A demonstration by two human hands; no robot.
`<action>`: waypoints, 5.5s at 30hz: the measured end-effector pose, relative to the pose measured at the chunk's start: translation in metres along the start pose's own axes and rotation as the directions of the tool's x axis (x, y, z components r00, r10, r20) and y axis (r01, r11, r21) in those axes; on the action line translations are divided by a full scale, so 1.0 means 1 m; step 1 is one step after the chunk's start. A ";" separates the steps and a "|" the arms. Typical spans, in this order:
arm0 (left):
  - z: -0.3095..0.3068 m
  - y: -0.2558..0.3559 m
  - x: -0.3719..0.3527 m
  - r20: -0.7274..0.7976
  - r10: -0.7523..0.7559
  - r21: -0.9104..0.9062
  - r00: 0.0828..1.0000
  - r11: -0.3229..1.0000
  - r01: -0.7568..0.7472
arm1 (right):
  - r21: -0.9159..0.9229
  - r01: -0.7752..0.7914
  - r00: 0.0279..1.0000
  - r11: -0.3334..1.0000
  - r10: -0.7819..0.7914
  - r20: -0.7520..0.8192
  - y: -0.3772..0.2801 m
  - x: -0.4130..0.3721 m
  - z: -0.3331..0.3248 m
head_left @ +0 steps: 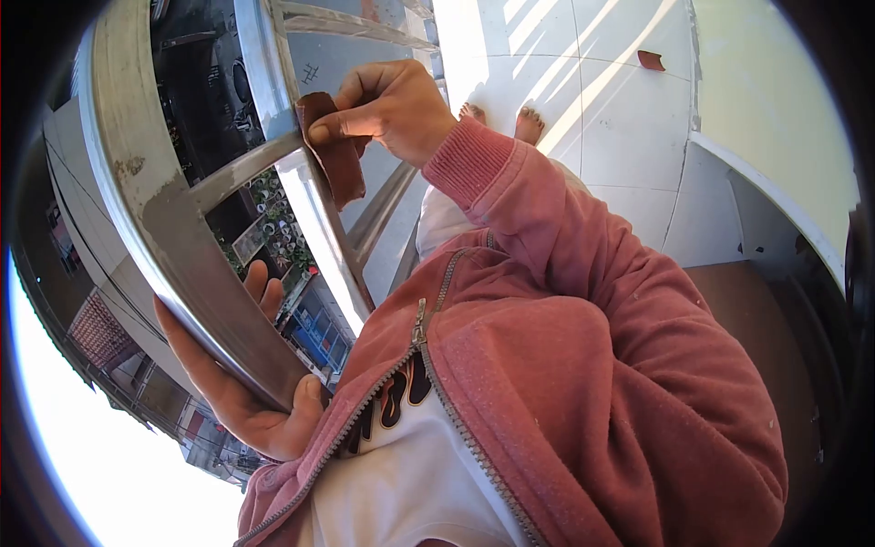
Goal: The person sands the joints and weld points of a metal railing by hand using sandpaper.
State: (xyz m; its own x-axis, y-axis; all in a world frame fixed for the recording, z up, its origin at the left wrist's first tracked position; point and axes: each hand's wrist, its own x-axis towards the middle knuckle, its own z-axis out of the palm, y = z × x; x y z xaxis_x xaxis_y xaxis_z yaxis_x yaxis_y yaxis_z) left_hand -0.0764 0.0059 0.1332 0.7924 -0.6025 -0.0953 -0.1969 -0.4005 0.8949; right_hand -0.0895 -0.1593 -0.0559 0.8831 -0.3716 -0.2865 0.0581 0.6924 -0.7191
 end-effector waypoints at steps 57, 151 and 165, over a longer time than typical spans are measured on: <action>-0.002 0.003 -0.003 0.026 -0.019 0.045 0.999 0.999 0.018 | -0.007 -0.062 0.996 0.998 0.062 -0.060 0.004 0.000 -0.005; 0.063 -0.044 0.044 0.668 -0.136 -0.405 0.732 0.759 0.510 | 0.275 0.244 0.884 0.930 -0.330 0.332 -0.054 -0.108 -0.051; 0.092 -0.051 0.038 0.491 0.062 -0.563 0.869 0.784 0.262 | 0.266 -0.023 0.937 0.964 -0.072 0.341 -0.046 -0.137 -0.027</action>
State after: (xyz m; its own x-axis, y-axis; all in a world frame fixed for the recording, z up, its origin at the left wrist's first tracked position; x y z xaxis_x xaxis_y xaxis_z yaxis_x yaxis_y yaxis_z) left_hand -0.0892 -0.0603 0.0433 0.3927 -0.8874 -0.2413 0.3780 -0.0834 0.9220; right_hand -0.2257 -0.1570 -0.0005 0.9823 -0.1871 -0.0012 0.1595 0.8402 -0.5183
